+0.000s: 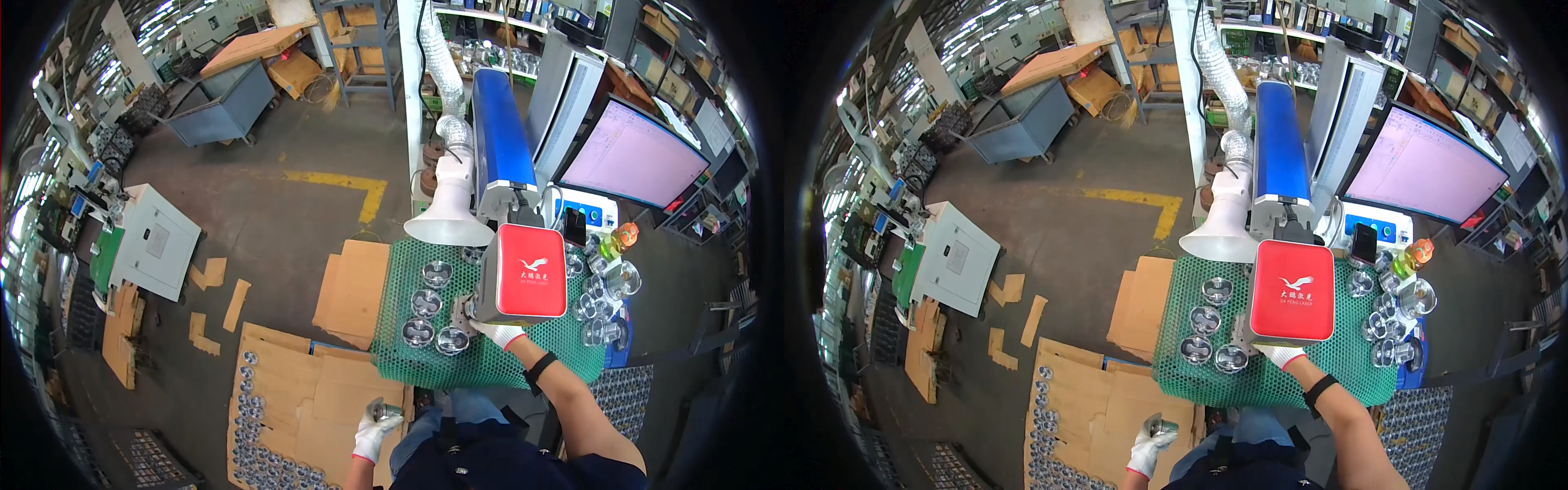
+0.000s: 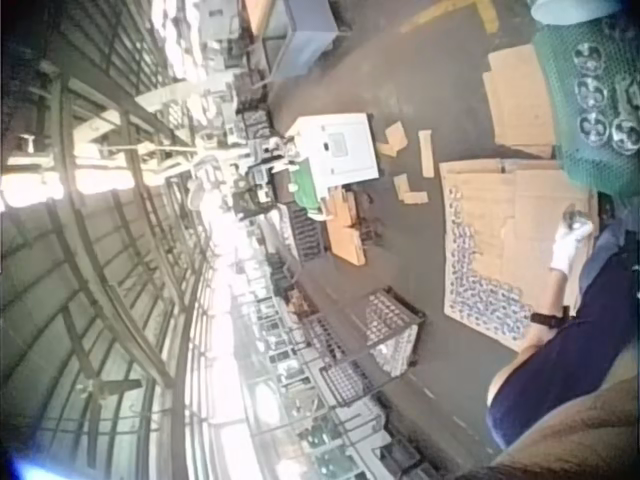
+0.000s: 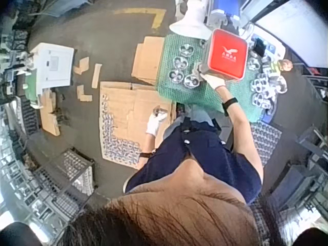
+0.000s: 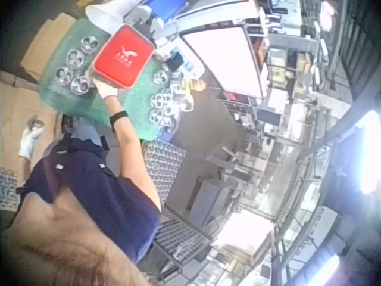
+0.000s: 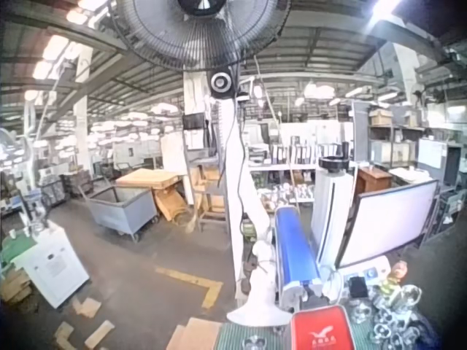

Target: Testing pistons in a measurement jig and organizing them on a pallet.

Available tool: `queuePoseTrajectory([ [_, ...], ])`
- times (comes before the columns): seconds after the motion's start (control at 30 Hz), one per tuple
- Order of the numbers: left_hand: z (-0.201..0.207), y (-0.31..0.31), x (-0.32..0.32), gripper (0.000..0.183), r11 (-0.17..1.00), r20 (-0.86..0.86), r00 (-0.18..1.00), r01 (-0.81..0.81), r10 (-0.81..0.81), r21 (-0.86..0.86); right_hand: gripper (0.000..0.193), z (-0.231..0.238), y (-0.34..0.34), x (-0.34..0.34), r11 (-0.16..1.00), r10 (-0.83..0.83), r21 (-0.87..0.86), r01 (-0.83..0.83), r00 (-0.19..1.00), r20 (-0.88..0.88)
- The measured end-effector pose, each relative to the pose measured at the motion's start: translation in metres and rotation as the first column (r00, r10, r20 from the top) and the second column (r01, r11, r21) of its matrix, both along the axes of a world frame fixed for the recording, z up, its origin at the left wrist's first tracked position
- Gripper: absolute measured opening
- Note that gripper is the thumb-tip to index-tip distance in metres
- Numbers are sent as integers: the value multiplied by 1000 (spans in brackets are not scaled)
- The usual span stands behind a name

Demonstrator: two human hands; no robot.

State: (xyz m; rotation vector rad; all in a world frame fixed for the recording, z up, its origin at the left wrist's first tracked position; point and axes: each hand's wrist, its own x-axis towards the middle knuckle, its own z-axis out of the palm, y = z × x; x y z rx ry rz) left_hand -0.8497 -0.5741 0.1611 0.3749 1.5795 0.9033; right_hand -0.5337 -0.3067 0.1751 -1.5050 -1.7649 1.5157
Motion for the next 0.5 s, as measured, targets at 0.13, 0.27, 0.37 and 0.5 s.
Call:
queuePoseTrajectory([
  [0.13, 28, 16, 6, 89, 996, -12, 996, 87, -87, -16, 60, 45, 0, -20, 1000, 21, -12, -19, 993, 112],
  [0.27, 43, 34, 10, 87, 991, 6, 991, 130, -130, -34, 74, 10, 3, -7, 990, -138, -32, 137, 908, -395],
  [0.37, 37, 33, 9, 86, 993, -64, 991, 118, -117, 5, 74, -20, 9, 4, 995, -93, -2, 98, 938, -335],
  [0.5, 20, 7, -7, 87, 999, -20, 1000, 24, -23, 29, 64, -17, 25, -12, 971, 138, 229, -72, 948, -286],
])
